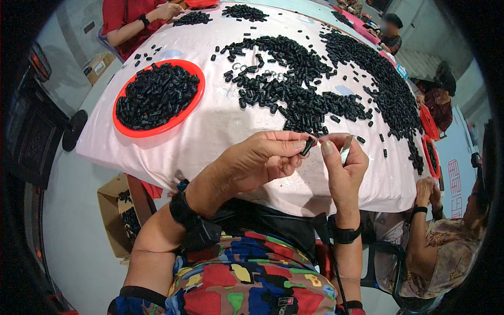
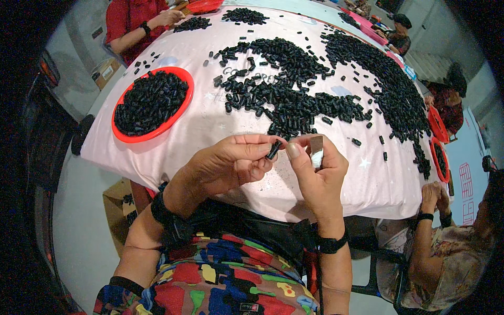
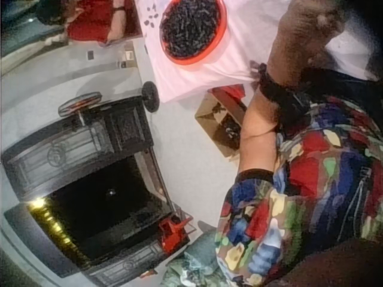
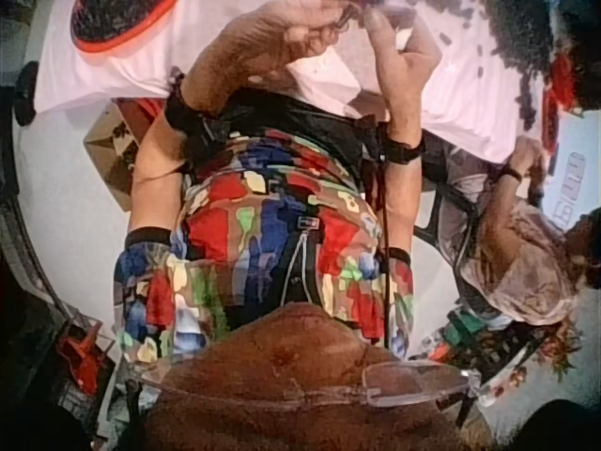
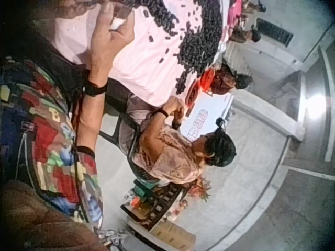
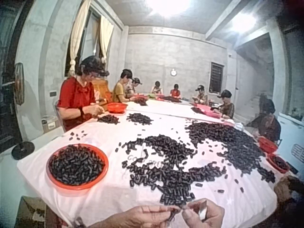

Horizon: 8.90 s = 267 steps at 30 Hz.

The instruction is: Sorting and assembling small black shoe components at a production table.

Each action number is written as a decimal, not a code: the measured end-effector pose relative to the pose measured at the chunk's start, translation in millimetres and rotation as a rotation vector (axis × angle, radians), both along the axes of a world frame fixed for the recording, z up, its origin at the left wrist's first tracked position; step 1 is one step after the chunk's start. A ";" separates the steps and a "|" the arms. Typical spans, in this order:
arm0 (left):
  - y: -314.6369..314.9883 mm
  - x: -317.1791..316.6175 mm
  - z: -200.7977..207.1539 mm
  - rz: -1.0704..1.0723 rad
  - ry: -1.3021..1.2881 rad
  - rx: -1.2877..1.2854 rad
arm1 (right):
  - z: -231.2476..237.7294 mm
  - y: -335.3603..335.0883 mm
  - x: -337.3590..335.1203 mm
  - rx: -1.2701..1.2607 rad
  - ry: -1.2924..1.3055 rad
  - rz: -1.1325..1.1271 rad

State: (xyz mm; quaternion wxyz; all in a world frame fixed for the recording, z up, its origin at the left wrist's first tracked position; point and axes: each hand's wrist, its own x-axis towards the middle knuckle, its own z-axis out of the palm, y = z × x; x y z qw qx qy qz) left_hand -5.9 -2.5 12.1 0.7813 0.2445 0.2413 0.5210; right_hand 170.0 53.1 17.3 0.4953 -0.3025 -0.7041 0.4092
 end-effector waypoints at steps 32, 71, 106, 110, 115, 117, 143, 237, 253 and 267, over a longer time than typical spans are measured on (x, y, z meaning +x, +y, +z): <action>2.6 0.7 -13.3 0.005 -0.013 0.027 | -13.4 5.6 0.9 0.277 -0.432 -0.027; 2.0 4.5 -12.0 0.006 -0.039 0.049 | -6.4 0.6 2.3 0.357 -0.494 -0.020; 3.4 6.1 -9.0 0.118 0.122 0.171 | 1.7 -4.0 -2.1 0.104 -0.316 0.058; 2.0 6.8 -7.9 0.097 0.150 0.178 | -5.1 -0.3 -1.7 0.083 -0.333 0.055; 3.1 8.6 -10.0 0.092 0.152 0.160 | -8.5 2.6 0.0 0.132 -0.368 0.030; 2.8 8.2 -9.6 0.084 0.183 0.196 | -11.5 3.5 -0.8 0.151 -0.353 0.031; 2.5 7.4 -11.1 0.108 0.218 0.215 | -11.0 2.3 -1.6 0.260 -0.409 -0.029; 1.9 5.6 -7.7 0.068 0.179 0.104 | -4.2 1.0 -0.9 -0.139 -0.085 0.107; 0.4 4.2 -4.5 0.038 0.079 0.095 | -5.5 0.6 1.5 0.130 -0.304 0.051; 1.8 4.5 -5.9 0.042 0.097 0.117 | -11.2 2.8 -0.1 0.233 -0.349 -0.018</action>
